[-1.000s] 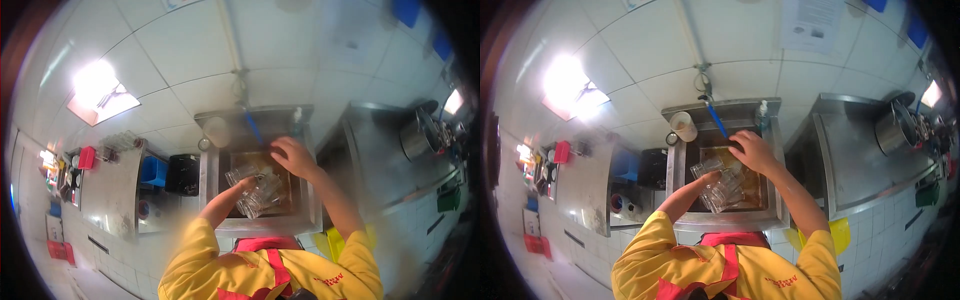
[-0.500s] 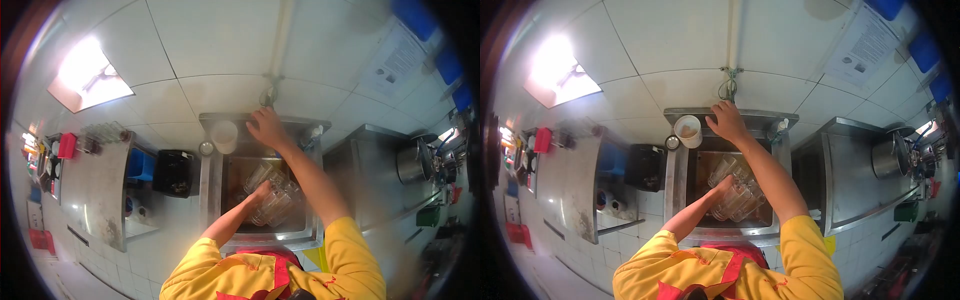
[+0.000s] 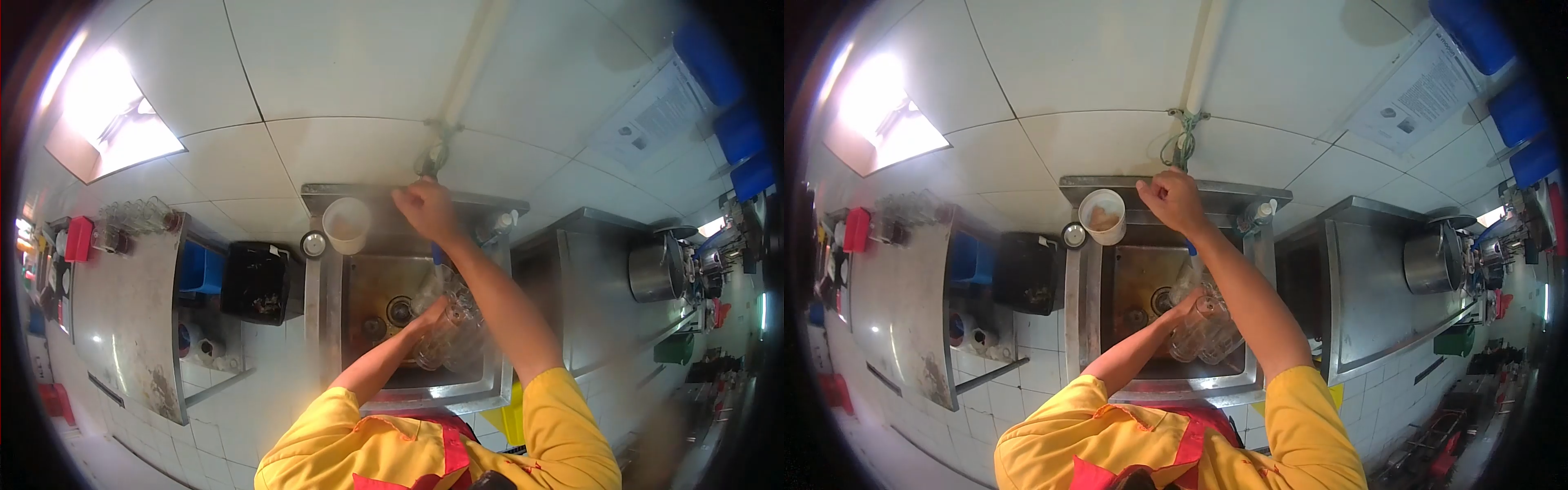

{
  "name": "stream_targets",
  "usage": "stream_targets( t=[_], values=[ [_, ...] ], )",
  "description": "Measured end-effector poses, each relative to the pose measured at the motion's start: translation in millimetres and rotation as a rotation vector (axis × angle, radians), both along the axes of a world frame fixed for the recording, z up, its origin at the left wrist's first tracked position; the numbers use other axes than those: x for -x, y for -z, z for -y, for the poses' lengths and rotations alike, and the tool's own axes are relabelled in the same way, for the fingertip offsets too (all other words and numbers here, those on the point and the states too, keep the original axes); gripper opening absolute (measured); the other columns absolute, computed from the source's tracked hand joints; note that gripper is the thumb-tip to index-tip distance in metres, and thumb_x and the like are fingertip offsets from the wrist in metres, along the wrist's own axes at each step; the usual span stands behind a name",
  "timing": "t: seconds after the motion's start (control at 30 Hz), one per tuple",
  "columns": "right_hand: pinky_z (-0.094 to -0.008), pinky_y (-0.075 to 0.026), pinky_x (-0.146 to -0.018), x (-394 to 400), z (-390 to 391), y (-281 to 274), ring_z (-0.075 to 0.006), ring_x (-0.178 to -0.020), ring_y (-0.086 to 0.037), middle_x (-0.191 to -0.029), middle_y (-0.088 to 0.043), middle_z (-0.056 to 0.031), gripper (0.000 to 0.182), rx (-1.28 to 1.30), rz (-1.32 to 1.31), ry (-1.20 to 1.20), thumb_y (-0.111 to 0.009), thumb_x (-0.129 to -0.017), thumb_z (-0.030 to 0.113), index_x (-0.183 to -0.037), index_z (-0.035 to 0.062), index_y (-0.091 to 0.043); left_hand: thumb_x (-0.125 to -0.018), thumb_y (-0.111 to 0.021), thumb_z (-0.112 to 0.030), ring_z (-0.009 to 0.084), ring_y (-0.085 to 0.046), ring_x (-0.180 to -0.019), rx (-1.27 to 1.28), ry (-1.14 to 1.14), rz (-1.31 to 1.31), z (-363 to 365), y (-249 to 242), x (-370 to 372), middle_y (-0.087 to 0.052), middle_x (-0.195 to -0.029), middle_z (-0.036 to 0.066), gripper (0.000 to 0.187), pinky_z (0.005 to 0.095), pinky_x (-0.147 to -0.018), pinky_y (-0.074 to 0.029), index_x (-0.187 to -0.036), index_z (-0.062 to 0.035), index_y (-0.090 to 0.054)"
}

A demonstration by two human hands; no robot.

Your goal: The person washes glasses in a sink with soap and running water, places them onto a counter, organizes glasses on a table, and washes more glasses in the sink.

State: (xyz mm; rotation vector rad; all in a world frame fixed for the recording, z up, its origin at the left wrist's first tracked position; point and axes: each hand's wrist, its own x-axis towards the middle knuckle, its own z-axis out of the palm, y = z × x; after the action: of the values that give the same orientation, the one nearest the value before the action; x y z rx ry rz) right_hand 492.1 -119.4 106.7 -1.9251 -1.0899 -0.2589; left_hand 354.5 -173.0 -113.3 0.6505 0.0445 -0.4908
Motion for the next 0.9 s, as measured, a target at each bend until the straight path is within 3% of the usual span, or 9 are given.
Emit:
stream_targets(
  t=[0.07,0.13,0.2,0.33,0.5,0.6,0.7,0.8,0.9],
  values=[
    [-0.0341,-0.038,-0.052,5.2,5.4,-7.2,-0.0245,-0.056,-0.047,-0.055,-0.050,-0.0070,0.025,-0.019,-0.003,-0.012,-0.065,-0.073,0.016,-0.058,0.0030,-0.051,-0.083,-0.044,-0.032,0.0168,-0.053,-0.074,-0.005,-0.014,-0.031,1.7,10.5,-1.5,-0.056,-0.082,0.007,0.036,0.0304,-0.065,-0.044,-0.095,0.0012,-0.052],
    [-0.0333,-0.042,-0.063,12.5,22.4,-14.9,-0.0252,-0.072,-0.053,-0.074,-0.056,-0.0085,0.013,-0.077,0.194,-0.021,-0.064,-0.073,0.014,-0.072,0.0030,-0.057,-0.080,-0.047,-0.031,0.0144,-0.052,-0.069,-0.008,-0.031,-0.067,-1.0,9.8,-1.0,-0.056,-0.077,0.004,0.034,0.0295,-0.060,-0.043,-0.090,0.0008,-0.055],
    [-0.0334,-0.042,-0.070,21.1,50.2,-21.0,-0.0259,-0.080,-0.054,-0.082,-0.056,-0.0094,0.013,-0.055,0.195,0.020,-0.064,-0.073,0.014,-0.078,0.0032,-0.058,-0.073,-0.054,-0.030,0.0102,-0.049,-0.064,-0.919,-0.107,0.434,-8.1,-2.9,7.4,-0.055,-0.071,0.003,0.032,0.0285,-0.055,-0.040,-0.081,0.0013,-0.056],
    [-0.0346,-0.041,-0.080,40.8,125.6,-4.1,-0.0284,-0.089,-0.054,-0.094,-0.057,-0.0121,0.016,-0.059,0.107,0.213,-0.061,-0.075,0.011,-0.089,0.0032,-0.059,-0.067,-0.060,-0.025,0.0083,-0.046,-0.064,-0.740,-0.294,0.240,-10.8,-22.2,26.6,-0.054,-0.069,0.002,0.029,0.0279,-0.053,-0.038,-0.076,0.0027,-0.057],
    [-0.0353,-0.041,-0.081,88.3,232.1,53.6,-0.0290,-0.090,-0.053,-0.093,-0.055,-0.0137,0.012,0.086,-0.016,0.510,-0.055,-0.081,0.011,-0.088,0.0017,-0.057,-0.064,-0.065,-0.018,0.0140,-0.055,-0.068,-0.945,-0.422,-0.024,-5.3,3.7,36.8,-0.061,-0.073,0.009,0.027,0.0299,-0.059,-0.043,-0.080,0.0032,-0.059],
    [-0.0363,-0.041,-0.080,135.7,294.3,99.0,-0.0293,-0.090,-0.052,-0.090,-0.054,-0.0141,0.012,0.181,-0.144,0.648,-0.055,-0.081,0.012,-0.086,0.0013,-0.056,-0.069,-0.057,-0.013,0.0109,-0.049,-0.065,-0.925,-0.566,-0.084,-9.6,-55.0,42.9,-0.056,-0.071,0.004,0.019,0.0272,-0.055,-0.040,-0.077,0.0036,-0.057],
    [-0.0375,-0.040,-0.079,196.3,350.8,138.6,-0.0311,-0.088,-0.051,-0.089,-0.053,-0.0144,0.012,0.301,-0.203,0.772,-0.055,-0.081,0.012,-0.084,0.0009,-0.055,-0.071,-0.056,-0.011,0.0107,-0.049,-0.063,-0.904,-0.700,-0.197,-5.4,-43.0,37.6,-0.055,-0.070,0.004,0.016,0.0273,-0.054,-0.040,-0.077,0.0031,-0.057],
    [-0.0392,-0.039,-0.077,264.8,388.8,156.6,-0.0324,-0.085,-0.050,-0.086,-0.054,-0.0154,0.012,0.332,-0.365,0.867,-0.055,-0.080,0.012,-0.084,0.0005,-0.055,-0.071,-0.060,-0.010,0.0140,-0.054,-0.065,-0.912,-0.852,-0.403,-1.4,18.9,18.6,-0.062,-0.071,0.010,0.015,0.0316,-0.058,-0.043,-0.078,0.0030,-0.062],
    [-0.0407,-0.039,-0.075,330.8,420.9,172.0,-0.0328,-0.084,-0.050,-0.084,-0.054,-0.0170,0.013,0.453,-0.434,0.988,-0.054,-0.081,0.013,-0.084,-0.0003,-0.055,-0.069,-0.058,-0.008,0.0181,-0.058,-0.065,-1.053,-0.889,-0.534,-11.9,-8.9,4.9,-0.063,-0.071,0.014,0.016,0.0345,-0.059,-0.044,-0.077,0.0054,-0.062]
  ],
)
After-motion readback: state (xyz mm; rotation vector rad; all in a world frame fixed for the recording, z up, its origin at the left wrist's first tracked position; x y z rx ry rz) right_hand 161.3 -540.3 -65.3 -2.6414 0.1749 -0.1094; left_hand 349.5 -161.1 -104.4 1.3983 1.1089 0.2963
